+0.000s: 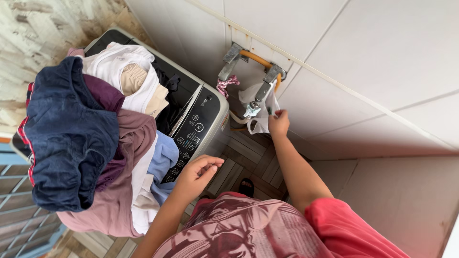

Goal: The person removes dried garments from a clothesline on a balcony, placing them on a washing machine, and then hangs an orange garment using clothespins.

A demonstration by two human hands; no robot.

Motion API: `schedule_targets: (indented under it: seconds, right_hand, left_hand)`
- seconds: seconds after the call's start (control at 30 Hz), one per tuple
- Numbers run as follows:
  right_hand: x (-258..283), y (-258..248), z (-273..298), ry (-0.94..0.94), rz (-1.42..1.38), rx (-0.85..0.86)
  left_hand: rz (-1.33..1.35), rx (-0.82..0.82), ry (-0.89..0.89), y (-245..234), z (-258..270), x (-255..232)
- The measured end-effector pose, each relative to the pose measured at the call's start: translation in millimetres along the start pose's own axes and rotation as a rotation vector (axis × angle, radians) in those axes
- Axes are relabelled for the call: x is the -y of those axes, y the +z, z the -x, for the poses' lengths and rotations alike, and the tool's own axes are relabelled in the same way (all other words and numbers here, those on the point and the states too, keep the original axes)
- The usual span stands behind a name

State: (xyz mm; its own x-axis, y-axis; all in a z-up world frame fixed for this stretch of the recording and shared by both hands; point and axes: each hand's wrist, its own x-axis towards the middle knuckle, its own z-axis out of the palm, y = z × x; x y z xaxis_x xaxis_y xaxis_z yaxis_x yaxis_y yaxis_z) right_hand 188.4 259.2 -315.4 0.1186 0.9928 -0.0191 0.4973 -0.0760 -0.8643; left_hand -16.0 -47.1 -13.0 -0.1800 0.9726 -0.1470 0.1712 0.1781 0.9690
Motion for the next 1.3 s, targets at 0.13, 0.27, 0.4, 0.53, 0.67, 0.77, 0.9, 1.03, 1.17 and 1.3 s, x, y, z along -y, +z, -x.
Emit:
schedule_targets:
  seconds: [0.13, 0.27, 0.4, 0.53, 0.67, 0.77, 0.9, 1.03, 1.17, 1.3]
  right_hand:
    - [-7.4, -42.9, 45.5, 0.066, 0.017, 0.035]
    - [16.3, -89.7, 98.0, 0.152, -0.039, 0.050]
    - [46.5, -131.7, 156.3, 0.233, -0.342, 0.037]
    - [80.0, -164.0, 231.9, 0.226, -0.544, -0.045]
    - [117.2, -199.3, 311.8, 0.238, -0.589, -0.077]
    - [145.0, -232.5, 360.3, 0.243, -0.492, -0.152]
    - [178.6, -284.7, 418.3, 0.263, -0.281, -0.310]
    - [214.6, -339.1, 479.9, 0.226, -0.136, -0.424]
    - [244.6, -399.9, 555.4, 0.263, 0.156, -0.372]
    - [255.1, -470.6, 645.3, 0.538, 0.363, -0.283]
  left_hand:
    - [0.041, 0.099, 0.053, 4.5, -11.5, 7.7]
    - [0.087, 0.277, 0.091, 8.7, -23.8, 19.1]
    - [0.123, 0.448, 0.090, 10.7, -31.9, 27.6]
    - [0.166, 0.593, 0.122, 20.7, -43.0, 36.9]
    - [0.222, 0.676, 0.079, 45.6, -44.5, 42.7]
    - [0.226, 0.733, 0.022, 67.4, -36.1, 40.7]
    - [0.166, 0.832, 0.024, 101.8, -21.9, 35.0]
    - [0.235, 0.960, 0.011, 139.2, -0.9, 20.3]
    - [0.239, 1.084, 0.059, 183.5, 36.9, -2.8]
    - [0.246, 1.219, 0.138, 225.0, 98.9, -25.8]
